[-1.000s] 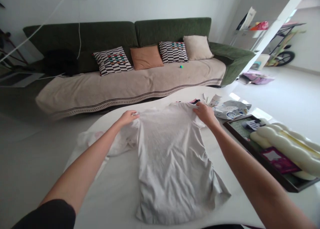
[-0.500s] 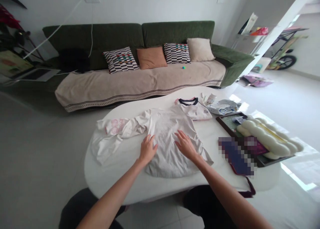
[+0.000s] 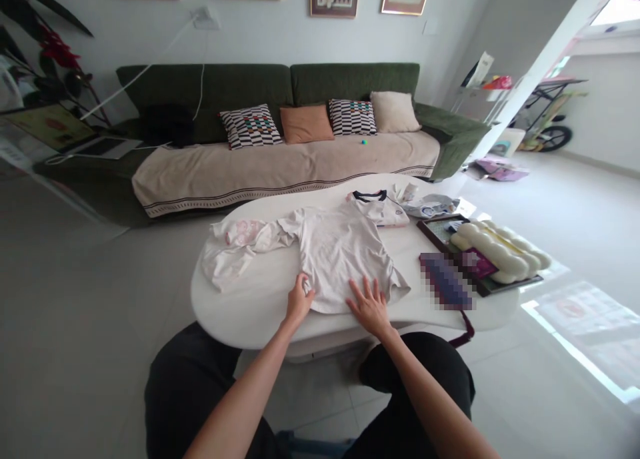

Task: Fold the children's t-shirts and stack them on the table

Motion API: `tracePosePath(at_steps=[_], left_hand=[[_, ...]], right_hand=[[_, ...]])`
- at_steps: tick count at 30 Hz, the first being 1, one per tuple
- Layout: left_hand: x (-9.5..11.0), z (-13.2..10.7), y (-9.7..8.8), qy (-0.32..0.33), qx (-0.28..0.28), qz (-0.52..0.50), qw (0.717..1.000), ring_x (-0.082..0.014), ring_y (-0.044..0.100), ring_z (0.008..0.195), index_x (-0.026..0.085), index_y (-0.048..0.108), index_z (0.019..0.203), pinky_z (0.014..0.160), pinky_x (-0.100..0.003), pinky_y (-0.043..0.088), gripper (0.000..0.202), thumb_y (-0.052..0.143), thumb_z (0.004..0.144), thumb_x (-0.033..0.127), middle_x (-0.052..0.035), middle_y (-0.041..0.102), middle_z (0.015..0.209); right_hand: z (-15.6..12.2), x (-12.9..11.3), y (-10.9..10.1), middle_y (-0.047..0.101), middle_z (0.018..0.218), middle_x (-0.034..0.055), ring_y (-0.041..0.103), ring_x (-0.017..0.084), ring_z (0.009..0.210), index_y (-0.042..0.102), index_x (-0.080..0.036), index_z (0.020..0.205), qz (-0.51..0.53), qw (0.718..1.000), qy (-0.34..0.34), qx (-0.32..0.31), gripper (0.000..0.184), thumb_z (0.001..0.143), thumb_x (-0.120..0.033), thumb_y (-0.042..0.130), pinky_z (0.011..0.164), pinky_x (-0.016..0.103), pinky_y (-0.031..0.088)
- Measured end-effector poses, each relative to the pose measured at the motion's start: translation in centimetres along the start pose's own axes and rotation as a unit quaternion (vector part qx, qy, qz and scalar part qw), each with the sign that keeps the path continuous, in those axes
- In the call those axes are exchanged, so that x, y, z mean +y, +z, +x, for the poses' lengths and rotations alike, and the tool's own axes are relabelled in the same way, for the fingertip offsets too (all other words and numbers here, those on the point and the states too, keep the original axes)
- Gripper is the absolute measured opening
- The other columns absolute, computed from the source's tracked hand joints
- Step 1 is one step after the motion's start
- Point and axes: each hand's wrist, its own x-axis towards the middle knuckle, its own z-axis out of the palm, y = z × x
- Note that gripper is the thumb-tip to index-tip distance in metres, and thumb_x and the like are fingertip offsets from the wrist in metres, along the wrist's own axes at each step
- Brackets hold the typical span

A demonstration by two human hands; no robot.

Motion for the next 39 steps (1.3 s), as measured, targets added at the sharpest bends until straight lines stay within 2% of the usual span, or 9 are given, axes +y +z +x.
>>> tracePosePath(at_steps=[4,9,10,15,19,24,29,34,39], left_hand=[[-1.1,-1.3,0.3,0.011,-0.094,-0.019,0.995,-0.0138,0.056,0.062,0.022,0.052,0.08,0.059,-0.023,0.041,0.01,0.051,0.075,0.03,0.0024,0.053,0.062],[-2.3,2.8,-3.5,0.043,-0.375,-0.098,0.921,-0.0118,0.055,0.046,0.02,0.053,0.108,0.047,-0.021,0.04,0.041,0.053,0.073,0.041,0.0026,0.057,0.06],[-2.2,5.2,-4.7,0.054,-0.363,-0.085,0.926,-0.012,0.057,0.048,0.019,0.052,0.112,0.049,-0.022,0.041,0.043,0.052,0.075,0.041,0.0011,0.059,0.063],[-0.3,19.6,-8.8,0.069,-0.019,0.103,0.992,-0.0171,0.059,0.092,0.013,0.058,0.105,0.08,-0.024,0.042,0.033,0.044,0.08,0.027,-0.0095,0.064,0.1],[-0.1,26.0,-7.7,0.028,-0.011,0.138,0.99,-0.0201,0.05,0.109,0.012,0.055,0.112,0.089,-0.026,0.036,0.038,0.047,0.077,0.024,-0.0114,0.055,0.119],[-1.2,28.0,-6.2,-0.01,-0.054,0.14,0.989,-0.022,0.056,0.096,0.015,0.065,0.088,0.078,-0.025,0.04,0.026,0.059,0.067,0.028,-0.0062,0.066,0.094],[-1.5,28.0,-7.9,-0.047,-0.092,0.099,0.99,-0.0198,0.058,0.072,0.015,0.057,0.051,0.062,-0.023,0.04,0.019,0.069,0.052,0.031,0.0014,0.055,0.051],[-1.0,26.8,-10.1,-0.079,-0.098,-0.008,0.992,-0.0136,0.056,0.061,0.016,0.055,0.058,0.053,-0.02,0.041,0.018,0.064,0.058,0.032,0.0029,0.056,0.054],[-1.3,25.8,-11.6,-0.109,-0.048,-0.09,0.989,-0.013,0.056,0.058,0.016,0.051,0.064,0.053,-0.022,0.044,0.025,0.067,0.058,0.035,0.0018,0.056,0.057]], right_hand=[[-0.4,1.8,0.2,0.013,0.147,0.0043,0.004,0.031,0.133,0.027,-0.033,0.136,0.006,1.0,0.002,-0.005,0.054,0.085,-0.05,0.035,0.099,0.049,0.025],[-0.5,-1.1,-1.0,0.016,0.145,0.0125,0.005,0.032,0.133,0.035,-0.02,0.134,0.041,0.999,0.014,0.022,0.059,0.083,-0.05,0.039,0.099,0.054,0.021],[-0.4,-2.7,-1.3,0.016,0.145,0.0132,0.006,0.031,0.133,0.034,-0.017,0.134,0.062,0.998,-0.019,0.025,0.062,0.082,-0.05,0.041,0.101,0.052,0.021],[0.1,-10.1,-1.0,0.021,0.144,0.0107,0.015,0.029,0.132,0.029,-0.018,0.137,0.147,0.977,-0.148,-0.052,0.07,0.073,-0.034,0.054,0.101,0.049,0.026],[-0.1,-10.3,0.0,0.027,0.142,0.0118,0.019,0.027,0.132,0.035,-0.017,0.133,0.176,0.974,-0.138,-0.035,0.06,0.074,-0.016,0.047,0.102,0.047,0.026],[-0.5,-8.4,-0.1,0.026,0.141,0.0173,0.017,0.03,0.131,0.042,-0.011,0.122,0.194,0.961,-0.193,-0.024,0.057,0.067,-0.018,0.057,0.102,0.048,0.028],[0.2,-7.9,-0.4,0.038,0.133,0.0157,0.027,0.027,0.128,0.05,-0.012,0.104,0.186,0.958,-0.218,-0.019,0.037,0.069,-0.003,0.049,0.1,0.041,0.034],[-0.1,-7.9,-2.4,0.052,0.109,0.0107,0.047,0.022,0.107,0.052,-0.017,0.087,0.257,0.942,-0.207,0.058,0.026,0.073,0.002,0.039,0.087,0.038,0.043],[-1.9,-8.9,-3.5,0.051,0.081,0.0053,0.048,0.016,0.074,0.047,-0.015,0.105,0.317,0.94,-0.121,0.019,0.038,0.076,0.002,0.03,0.068,0.03,0.045]])
